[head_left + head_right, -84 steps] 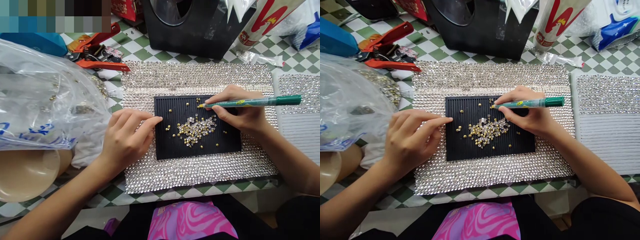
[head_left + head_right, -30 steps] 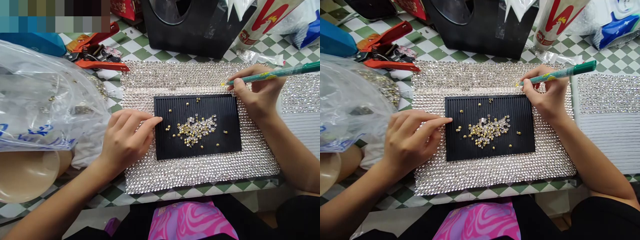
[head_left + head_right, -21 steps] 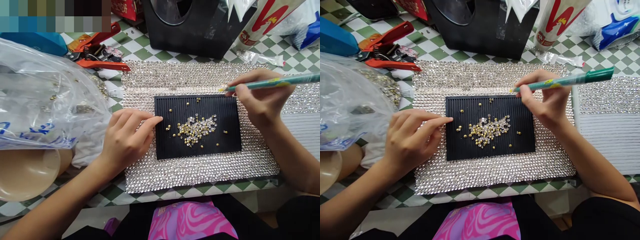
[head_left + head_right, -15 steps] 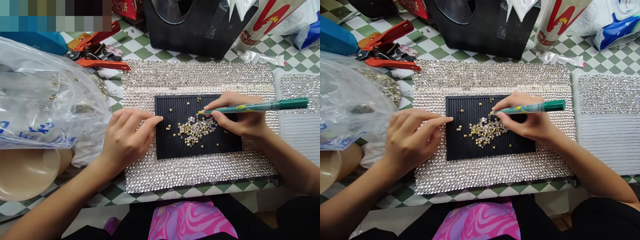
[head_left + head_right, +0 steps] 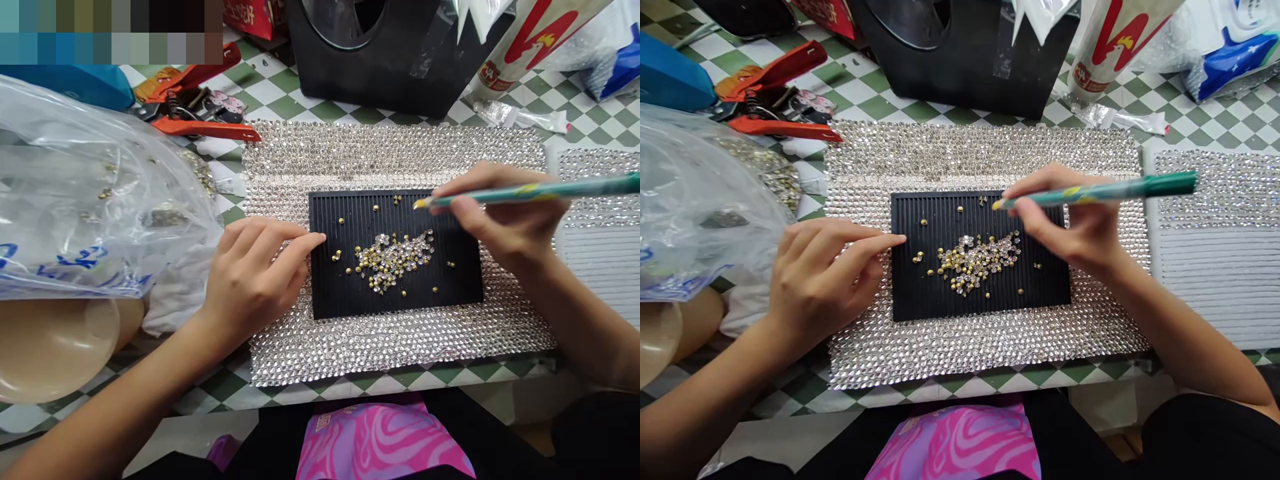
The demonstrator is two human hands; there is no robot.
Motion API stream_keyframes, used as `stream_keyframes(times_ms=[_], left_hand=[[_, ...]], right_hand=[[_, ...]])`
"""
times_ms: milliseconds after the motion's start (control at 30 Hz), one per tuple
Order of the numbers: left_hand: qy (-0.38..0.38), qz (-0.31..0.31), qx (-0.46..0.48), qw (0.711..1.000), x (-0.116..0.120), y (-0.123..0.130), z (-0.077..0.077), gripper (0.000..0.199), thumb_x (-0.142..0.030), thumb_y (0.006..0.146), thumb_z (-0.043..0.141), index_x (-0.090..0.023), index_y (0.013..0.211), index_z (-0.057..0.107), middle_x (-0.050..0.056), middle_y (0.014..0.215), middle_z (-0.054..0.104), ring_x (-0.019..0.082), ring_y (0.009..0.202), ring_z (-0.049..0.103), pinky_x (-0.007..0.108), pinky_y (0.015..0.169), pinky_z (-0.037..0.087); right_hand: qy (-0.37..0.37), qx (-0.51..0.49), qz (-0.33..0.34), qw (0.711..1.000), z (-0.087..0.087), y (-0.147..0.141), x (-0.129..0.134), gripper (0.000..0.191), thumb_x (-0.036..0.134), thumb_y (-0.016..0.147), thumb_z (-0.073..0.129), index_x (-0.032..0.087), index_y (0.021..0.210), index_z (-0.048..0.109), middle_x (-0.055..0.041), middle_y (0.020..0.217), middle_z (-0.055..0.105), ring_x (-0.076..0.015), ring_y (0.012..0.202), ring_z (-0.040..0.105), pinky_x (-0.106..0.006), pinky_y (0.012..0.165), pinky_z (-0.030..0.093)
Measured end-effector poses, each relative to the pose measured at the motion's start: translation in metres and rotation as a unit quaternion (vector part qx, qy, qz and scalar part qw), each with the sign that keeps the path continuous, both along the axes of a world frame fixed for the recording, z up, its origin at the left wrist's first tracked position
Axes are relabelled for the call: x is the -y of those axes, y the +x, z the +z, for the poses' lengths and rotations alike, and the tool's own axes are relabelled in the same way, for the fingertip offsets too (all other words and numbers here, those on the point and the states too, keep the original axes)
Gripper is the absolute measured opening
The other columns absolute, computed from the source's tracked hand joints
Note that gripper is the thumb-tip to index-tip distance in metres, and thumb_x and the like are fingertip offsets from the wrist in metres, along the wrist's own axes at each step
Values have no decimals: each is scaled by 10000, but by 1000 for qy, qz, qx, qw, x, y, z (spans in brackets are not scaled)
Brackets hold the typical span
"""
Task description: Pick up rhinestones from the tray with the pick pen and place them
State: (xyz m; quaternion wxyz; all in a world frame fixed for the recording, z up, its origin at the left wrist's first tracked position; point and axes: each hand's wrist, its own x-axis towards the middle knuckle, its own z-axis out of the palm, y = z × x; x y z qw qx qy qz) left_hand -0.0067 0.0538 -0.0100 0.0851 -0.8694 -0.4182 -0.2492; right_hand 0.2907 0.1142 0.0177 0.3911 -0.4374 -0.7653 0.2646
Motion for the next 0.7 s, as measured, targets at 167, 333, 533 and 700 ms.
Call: stream_keyframes(times_ms=[167,333,533,700], left_hand=[[-2,-7,4,1000,-2,0,0,283,-47,830,587,-191,1062,661,55,918,705,210,836,627,378,795,490],[-8,-12,7,1000,-2,0,0,299,-60,819,592,-200,1076,655,49,926,708,213,829,630,377,769,486],[-13,6,-9,1000,2,0,1,296,-63,849,575,-224,1090,634,33,938,705,207,848,629,378,808,514],[-26,19,-18,999,2,0,1,299,-52,859,564,-217,1097,638,38,958,697,210,883,625,370,856,499]], right_hand=[[79,-62,-119,988,-18,23,-31,87,148,778,685,197,747,750,-43,696,702,-135,573,654,-304,554,527],[57,-38,-125,990,-25,27,-37,76,163,774,685,197,729,736,-42,670,693,-144,573,643,-315,542,502],[42,-5,-120,992,-22,26,-36,81,157,785,670,195,758,737,-46,687,696,-143,589,639,-313,528,459],[41,0,-122,992,-22,26,-35,86,144,789,656,176,763,731,-20,704,697,-126,603,643,-296,540,474]])
